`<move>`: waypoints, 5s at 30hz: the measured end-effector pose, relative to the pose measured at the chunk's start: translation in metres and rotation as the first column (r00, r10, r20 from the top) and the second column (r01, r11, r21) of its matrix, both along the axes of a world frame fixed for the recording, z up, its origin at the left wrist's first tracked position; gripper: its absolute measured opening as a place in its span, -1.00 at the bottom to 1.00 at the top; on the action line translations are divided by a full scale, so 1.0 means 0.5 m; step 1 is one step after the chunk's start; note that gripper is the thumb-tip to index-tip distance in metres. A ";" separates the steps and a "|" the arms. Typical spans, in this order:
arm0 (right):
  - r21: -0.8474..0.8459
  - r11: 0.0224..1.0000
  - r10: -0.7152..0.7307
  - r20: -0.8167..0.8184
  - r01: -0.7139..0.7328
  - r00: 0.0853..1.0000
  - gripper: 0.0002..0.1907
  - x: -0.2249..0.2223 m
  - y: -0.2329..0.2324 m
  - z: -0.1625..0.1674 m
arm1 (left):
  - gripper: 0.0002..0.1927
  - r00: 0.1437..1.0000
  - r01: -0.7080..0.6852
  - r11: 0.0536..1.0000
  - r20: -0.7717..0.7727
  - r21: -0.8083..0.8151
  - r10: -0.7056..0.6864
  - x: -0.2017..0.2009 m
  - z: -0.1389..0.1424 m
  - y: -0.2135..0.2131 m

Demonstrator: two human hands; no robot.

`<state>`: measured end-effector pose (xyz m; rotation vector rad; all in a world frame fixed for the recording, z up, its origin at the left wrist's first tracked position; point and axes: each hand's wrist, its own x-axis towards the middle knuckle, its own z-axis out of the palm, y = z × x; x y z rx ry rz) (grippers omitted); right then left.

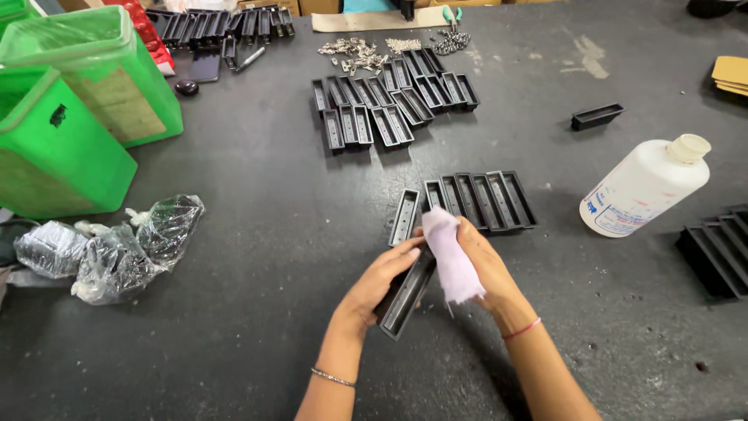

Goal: The person wipes multiple small black metal trays with a cloth, occasionally applying liquid from a white bottle. They handle each tray one at a time, wiping the interior and exterior surfaces, then place the cleaned trays in a neat row on the table.

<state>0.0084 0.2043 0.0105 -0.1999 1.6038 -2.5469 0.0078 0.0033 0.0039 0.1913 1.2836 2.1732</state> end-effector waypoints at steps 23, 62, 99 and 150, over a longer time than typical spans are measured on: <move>0.532 0.479 -0.147 -0.735 0.698 0.662 -0.55 0.065 -0.055 0.063 | -0.71 0.932 -0.364 0.930 0.014 0.059 0.363 -0.025 -0.053 0.010; 0.597 0.635 0.163 -0.724 0.491 0.670 -0.45 0.097 -0.111 0.048 | -0.66 0.838 -0.532 0.818 0.001 0.216 0.545 -0.049 -0.059 -0.048; 0.490 0.758 -0.078 -0.586 0.430 0.806 -0.55 0.071 -0.038 0.072 | -0.78 0.736 -0.569 0.822 -0.423 0.037 0.528 -0.008 -0.048 0.025; 0.571 0.816 0.062 -0.242 0.090 0.968 -0.65 0.100 -0.143 0.012 | -0.73 0.106 -0.963 0.221 -0.538 0.154 0.836 -0.020 -0.013 -0.039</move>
